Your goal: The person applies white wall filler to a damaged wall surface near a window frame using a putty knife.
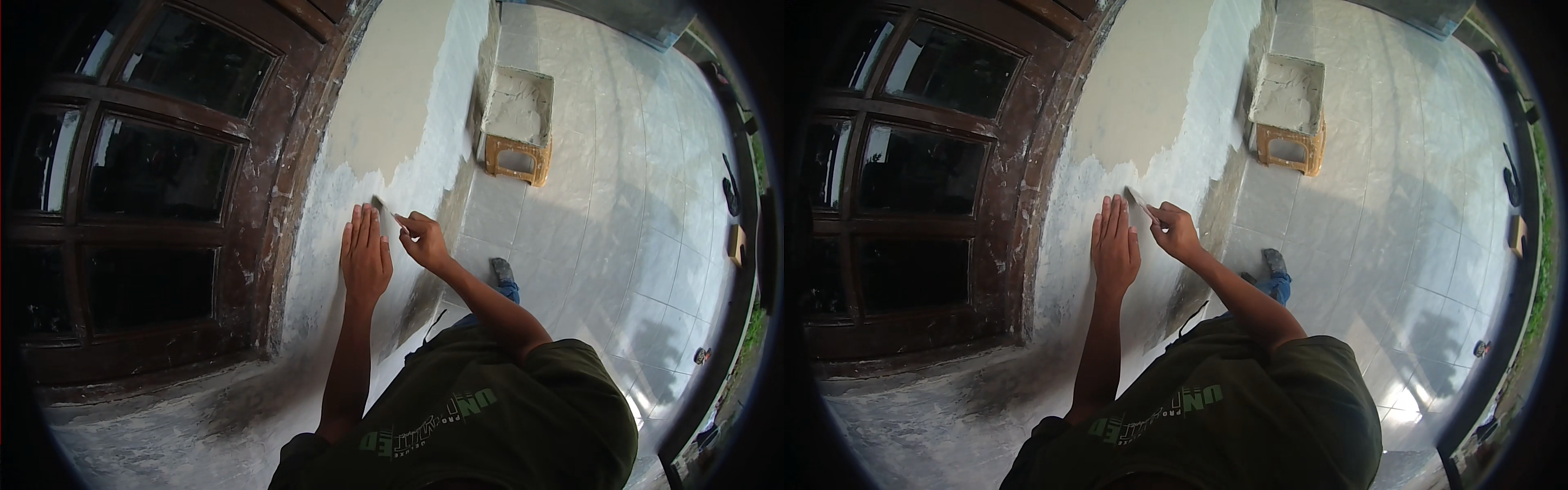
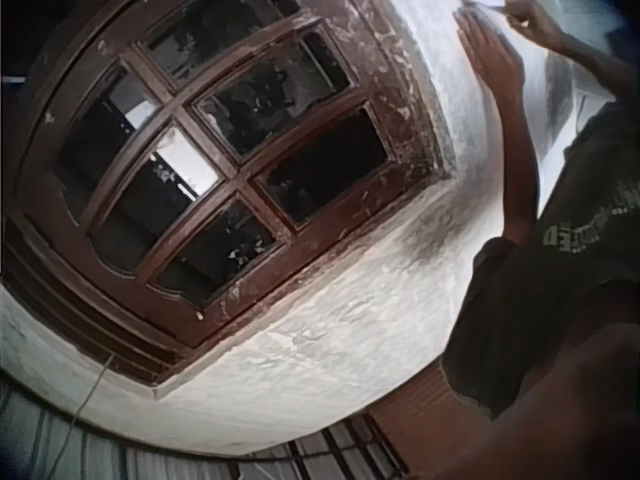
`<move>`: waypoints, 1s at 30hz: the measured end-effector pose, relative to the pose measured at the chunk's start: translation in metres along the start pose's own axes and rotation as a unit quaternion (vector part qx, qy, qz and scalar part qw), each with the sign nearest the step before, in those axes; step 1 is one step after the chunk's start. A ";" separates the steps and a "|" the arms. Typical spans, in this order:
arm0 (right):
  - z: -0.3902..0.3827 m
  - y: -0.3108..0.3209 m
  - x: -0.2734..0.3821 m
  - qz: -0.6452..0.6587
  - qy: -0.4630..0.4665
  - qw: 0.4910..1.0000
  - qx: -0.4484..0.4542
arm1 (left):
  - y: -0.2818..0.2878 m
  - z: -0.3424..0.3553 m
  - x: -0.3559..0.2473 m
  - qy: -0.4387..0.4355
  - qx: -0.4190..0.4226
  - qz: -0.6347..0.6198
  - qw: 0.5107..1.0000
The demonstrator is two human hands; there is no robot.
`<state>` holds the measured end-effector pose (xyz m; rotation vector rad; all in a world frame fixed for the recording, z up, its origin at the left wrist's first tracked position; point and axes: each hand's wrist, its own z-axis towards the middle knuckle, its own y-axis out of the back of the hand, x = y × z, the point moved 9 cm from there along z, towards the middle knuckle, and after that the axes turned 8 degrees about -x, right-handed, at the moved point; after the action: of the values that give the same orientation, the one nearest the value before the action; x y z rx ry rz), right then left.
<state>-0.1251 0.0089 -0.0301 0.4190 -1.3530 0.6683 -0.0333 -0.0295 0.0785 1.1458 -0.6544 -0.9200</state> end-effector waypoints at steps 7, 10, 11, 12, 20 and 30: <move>0.094 0.050 -0.018 -0.094 0.012 0.977 -0.190 | -0.002 0.001 -0.002 -0.006 0.003 0.003 1.000; 0.088 0.027 -0.017 -0.096 0.046 0.983 -0.151 | -0.003 0.001 -0.001 -0.004 0.006 0.003 1.000; 0.075 0.018 -0.017 -0.080 0.073 0.986 -0.130 | -0.004 0.001 -0.001 -0.002 0.008 0.002 1.000; 0.058 0.009 -0.019 -0.087 0.067 0.989 -0.098 | -0.004 0.000 0.001 0.000 0.007 0.003 1.000; 0.057 0.036 -0.033 0.012 0.004 0.991 -0.135 | -0.002 0.001 -0.001 -0.001 0.007 0.005 1.000; 0.014 0.006 0.007 -0.045 0.043 0.998 -0.002 | -0.004 -0.001 0.002 0.003 0.008 -0.006 1.000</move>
<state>-0.1392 0.0060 -0.0216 0.4407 -1.2466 0.6027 -0.0329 -0.0311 0.0745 1.1680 -0.6516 -0.9217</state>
